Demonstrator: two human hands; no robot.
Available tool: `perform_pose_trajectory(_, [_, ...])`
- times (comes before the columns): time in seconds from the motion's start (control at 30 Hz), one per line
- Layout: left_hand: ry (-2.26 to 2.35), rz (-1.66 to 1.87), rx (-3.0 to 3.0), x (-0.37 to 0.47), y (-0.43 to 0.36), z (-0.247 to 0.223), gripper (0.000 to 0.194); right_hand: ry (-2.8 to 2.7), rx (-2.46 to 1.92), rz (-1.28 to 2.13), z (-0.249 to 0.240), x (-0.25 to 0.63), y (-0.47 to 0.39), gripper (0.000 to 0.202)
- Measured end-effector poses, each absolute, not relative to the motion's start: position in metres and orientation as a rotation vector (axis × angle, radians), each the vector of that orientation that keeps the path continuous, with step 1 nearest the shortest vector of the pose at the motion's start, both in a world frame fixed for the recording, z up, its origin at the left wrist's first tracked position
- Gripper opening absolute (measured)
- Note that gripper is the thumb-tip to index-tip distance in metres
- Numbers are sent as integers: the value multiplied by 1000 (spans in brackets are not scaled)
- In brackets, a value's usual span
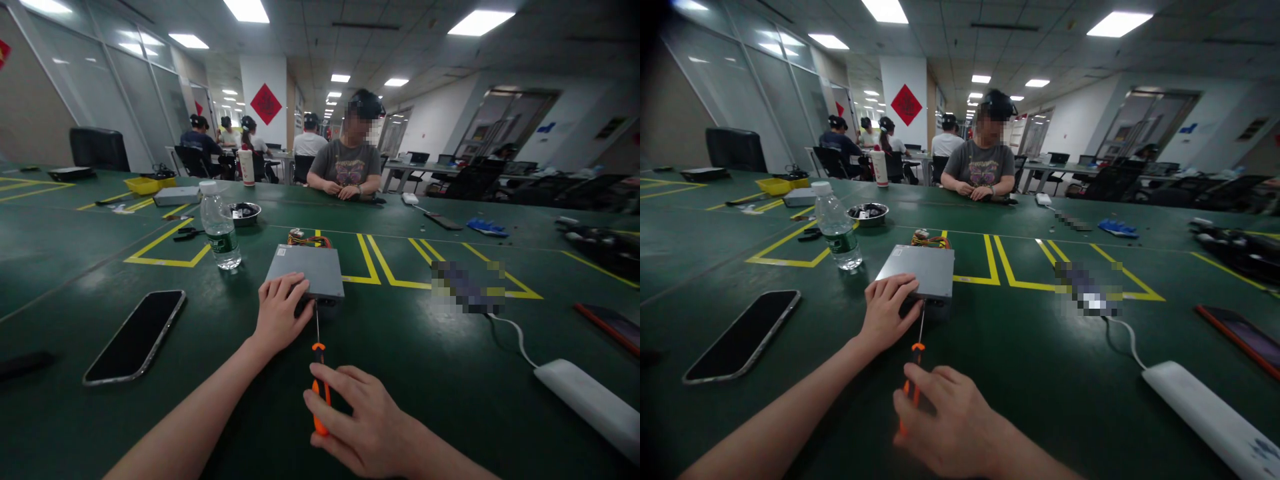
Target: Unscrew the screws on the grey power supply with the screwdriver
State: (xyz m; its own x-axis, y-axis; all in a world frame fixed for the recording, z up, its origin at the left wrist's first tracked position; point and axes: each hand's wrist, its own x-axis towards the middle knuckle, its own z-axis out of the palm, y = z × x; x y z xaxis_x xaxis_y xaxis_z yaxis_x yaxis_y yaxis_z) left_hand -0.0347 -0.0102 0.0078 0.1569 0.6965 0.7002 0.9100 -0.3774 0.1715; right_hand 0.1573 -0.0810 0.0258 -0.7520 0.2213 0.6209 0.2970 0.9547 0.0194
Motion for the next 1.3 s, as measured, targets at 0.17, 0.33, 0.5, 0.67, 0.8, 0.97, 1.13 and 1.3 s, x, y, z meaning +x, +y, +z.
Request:
perform_pose_trajectory(0.17, [-1544, -1039, -2143, -34, -10, 9, 27, -2356, -371, -102, 16, 155, -80, 32])
perform_pose_trajectory(0.33, [-1547, -1032, -2140, -35, -10, 9, 27, -2562, -408, -67, 23, 154, -82, 32])
perform_pose_trajectory(0.5, [-1542, -1037, -2141, -35, -9, 7, 27, -2443, -320, -169, 22, 153, -82, 22])
perform_pose_trajectory(0.67, [-1540, -1043, -2147, -35, -9, 7, 27, -2392, -393, -78, 19, 154, -82, 30])
perform_pose_trajectory(0.8, [-1543, -1045, -2148, -35, -10, 8, 27, -2524, -384, -108, 23, 153, -84, 27])
perform_pose_trajectory(0.97, [-1544, -1044, -2153, -34, -10, 9, 26, -2388, -334, -212, 18, 152, -84, 20])
perform_pose_trajectory(1.13, [-1531, -1061, -2154, -34, -10, 8, 26, -2367, -363, -137, 17, 154, -84, 25])
perform_pose_trajectory(1.3, [-1516, -1064, -2154, -35, -9, 7, 26, -2525, -385, -161, 20, 152, -86, 23])
